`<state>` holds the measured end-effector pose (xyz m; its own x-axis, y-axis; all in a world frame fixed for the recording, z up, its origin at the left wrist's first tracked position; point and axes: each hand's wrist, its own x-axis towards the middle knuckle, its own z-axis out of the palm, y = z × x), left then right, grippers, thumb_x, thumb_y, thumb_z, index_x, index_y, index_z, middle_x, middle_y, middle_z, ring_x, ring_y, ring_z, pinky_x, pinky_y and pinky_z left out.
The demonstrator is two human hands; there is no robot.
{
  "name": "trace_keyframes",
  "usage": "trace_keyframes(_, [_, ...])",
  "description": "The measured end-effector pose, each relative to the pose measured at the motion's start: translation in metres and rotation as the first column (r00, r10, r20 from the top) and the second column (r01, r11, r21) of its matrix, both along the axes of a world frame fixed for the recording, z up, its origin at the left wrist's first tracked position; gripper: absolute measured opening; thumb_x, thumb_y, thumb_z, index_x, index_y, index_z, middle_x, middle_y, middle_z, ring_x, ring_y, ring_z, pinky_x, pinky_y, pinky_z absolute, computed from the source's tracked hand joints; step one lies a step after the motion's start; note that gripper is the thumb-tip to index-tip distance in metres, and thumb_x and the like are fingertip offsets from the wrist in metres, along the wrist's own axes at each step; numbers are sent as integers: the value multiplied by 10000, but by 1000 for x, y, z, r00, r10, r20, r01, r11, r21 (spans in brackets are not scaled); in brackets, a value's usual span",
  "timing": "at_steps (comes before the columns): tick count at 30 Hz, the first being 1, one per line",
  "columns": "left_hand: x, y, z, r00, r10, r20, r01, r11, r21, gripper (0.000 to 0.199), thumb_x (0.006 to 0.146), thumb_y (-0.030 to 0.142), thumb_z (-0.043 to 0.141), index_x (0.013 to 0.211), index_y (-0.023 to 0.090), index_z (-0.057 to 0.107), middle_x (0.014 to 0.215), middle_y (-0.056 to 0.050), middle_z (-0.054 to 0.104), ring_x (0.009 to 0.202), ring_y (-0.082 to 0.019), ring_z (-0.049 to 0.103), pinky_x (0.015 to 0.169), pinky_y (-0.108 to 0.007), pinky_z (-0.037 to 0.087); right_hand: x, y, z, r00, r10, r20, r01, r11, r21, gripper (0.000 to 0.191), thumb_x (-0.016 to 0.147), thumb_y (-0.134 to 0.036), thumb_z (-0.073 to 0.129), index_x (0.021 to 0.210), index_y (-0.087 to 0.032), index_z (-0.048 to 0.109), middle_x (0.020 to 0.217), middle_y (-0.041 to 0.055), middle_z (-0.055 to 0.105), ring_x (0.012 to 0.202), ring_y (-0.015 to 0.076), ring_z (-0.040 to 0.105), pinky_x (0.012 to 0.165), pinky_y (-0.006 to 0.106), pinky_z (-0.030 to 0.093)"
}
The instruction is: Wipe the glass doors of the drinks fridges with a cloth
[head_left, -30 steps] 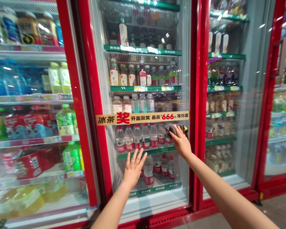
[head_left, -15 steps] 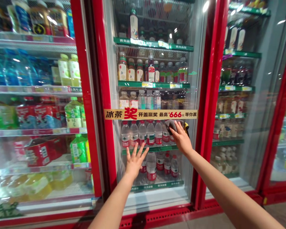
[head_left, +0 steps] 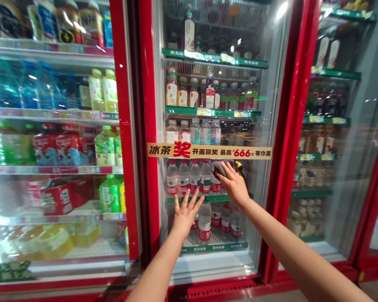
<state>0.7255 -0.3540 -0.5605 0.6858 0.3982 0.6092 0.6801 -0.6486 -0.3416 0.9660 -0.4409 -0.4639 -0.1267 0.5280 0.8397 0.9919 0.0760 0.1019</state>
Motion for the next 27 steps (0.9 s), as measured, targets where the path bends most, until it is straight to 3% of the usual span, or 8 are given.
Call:
trace_keyframes(4, [0,0,-1,999,-29,23,29,999,-20,1037,743,295,841,1567,429,226,1690,-7,87,1557,-327,-77,1162,-793,30,-37,14,0,997,69,38,-67,996,-61,605,943,-89,500,1444,-428,520,1657,-39,255,1545,259,223,1141,544,416])
trace_keyframes(8, [0,0,-2,999,-35,13,36,999,-37,1056,722,296,853,1567,426,233,1698,-17,90,1559,-351,-48,1163,-799,61,-30,-2,-13,969,162,187,-123,972,-202,493,970,-149,531,1364,-437,602,1626,-53,333,1513,230,314,1163,501,392])
trace_keyframes(12, [-1,1,-4,1000,-25,8,25,1000,-17,1108,732,281,840,1587,396,145,1698,-10,39,1559,-341,-77,1167,-796,90,-23,-1,3,996,-3,91,7,999,-43,565,960,-101,498,1420,-425,550,1641,-25,310,1522,252,293,1129,529,422])
trace_keyframes(15, [0,4,-8,998,-51,44,51,999,-2,919,839,220,724,1566,435,205,1695,14,85,1567,-344,29,1169,-802,109,-50,18,17,998,-67,5,66,996,63,610,945,-67,467,1459,-392,515,1665,5,246,1542,274,238,1094,542,451])
trace_keyframes(18, [1,8,-11,995,-65,81,67,997,-22,762,901,167,619,1522,481,308,1676,19,221,1550,-359,166,1177,-799,87,-76,28,11,995,-26,98,26,1000,-5,585,957,-92,477,1469,-373,507,1668,17,233,1541,276,240,1075,532,468])
trace_keyframes(20, [1,7,-10,994,-71,84,76,995,-58,747,900,181,628,1516,478,328,1659,4,288,1540,-362,208,1174,-800,76,-76,23,2,974,50,223,-29,995,-96,536,971,-134,503,1452,-370,527,1661,12,254,1533,260,265,1094,512,452])
trace_keyframes(23, [-2,3,-4,994,-92,62,96,993,-73,822,865,220,692,1548,432,287,1672,-24,252,1558,-352,135,1157,-812,90,-58,8,-2,948,89,304,-43,987,-155,480,986,-174,523,1412,-393,565,1647,0,299,1522,247,293,1133,517,406])
trace_keyframes(27, [-17,-3,1,992,-122,13,122,991,-54,866,847,221,710,1572,368,260,1681,-43,232,1571,-315,64,1195,-754,139,-59,9,21,984,-11,177,28,995,-94,534,975,-115,494,1414,-413,560,1667,5,248,1544,269,230,1124,567,403])
